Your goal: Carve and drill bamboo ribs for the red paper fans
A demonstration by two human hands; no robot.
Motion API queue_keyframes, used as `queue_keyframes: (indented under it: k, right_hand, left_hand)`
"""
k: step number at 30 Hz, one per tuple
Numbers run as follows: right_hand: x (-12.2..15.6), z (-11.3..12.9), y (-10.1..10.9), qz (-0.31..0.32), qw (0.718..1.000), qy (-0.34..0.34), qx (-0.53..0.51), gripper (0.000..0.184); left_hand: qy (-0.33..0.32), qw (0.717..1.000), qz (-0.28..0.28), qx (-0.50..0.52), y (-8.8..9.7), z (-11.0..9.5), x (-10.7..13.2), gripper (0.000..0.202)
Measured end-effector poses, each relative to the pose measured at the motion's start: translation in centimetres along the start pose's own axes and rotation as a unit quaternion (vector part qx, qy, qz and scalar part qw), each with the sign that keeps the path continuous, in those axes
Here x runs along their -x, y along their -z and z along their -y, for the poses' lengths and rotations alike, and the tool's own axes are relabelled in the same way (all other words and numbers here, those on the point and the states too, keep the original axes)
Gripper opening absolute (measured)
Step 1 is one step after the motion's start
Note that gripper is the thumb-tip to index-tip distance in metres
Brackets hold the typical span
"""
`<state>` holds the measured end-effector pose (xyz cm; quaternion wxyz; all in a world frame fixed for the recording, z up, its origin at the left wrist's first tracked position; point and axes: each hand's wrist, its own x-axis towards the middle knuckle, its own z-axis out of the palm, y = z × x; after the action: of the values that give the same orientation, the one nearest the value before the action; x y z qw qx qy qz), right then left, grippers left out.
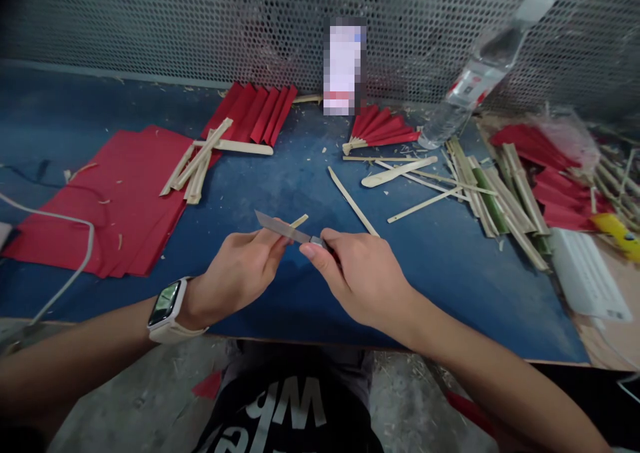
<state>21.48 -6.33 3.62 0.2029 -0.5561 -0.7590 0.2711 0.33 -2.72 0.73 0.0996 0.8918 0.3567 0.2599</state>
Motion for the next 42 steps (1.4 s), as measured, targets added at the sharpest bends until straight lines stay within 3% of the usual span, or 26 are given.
queue_keyframes:
  k: [6,14,25,38,42]
  right_hand:
    - [-0.1,-0.3,-0.4,-0.001,1.000,-0.011,-0.007,0.077]
    - [-0.4,-0.2,-1.0,0.009,1.000,-0.017,-0.006,0.078]
    - [-0.5,-0.7,-0.6,0.008,0.999,-0.025,0.019,0.084]
    - [-0.7,-1.6,0.2,0.046,0.998,-0.005,0.050,0.082]
    - [-0.6,-1.2,0.1,0.049,0.999,0.024,0.000,0.081]
  left_hand:
    - [0.017,1.000,0.004,-0.012,0.3,0.2,-0.1,0.034]
    - [0.032,0.999,0.023,-0.031,-0.8,0.3,0.4,0.032]
    - [0.036,0.981,0.000,0.193,1.4,-0.6,-0.7,0.028]
    - [0.022,0.973,0.074,0.218,0.5,0.1,-0.5,0.030]
    - [0.023,0.966,0.052,0.253,0.3,-0.5,-0.2,0.031]
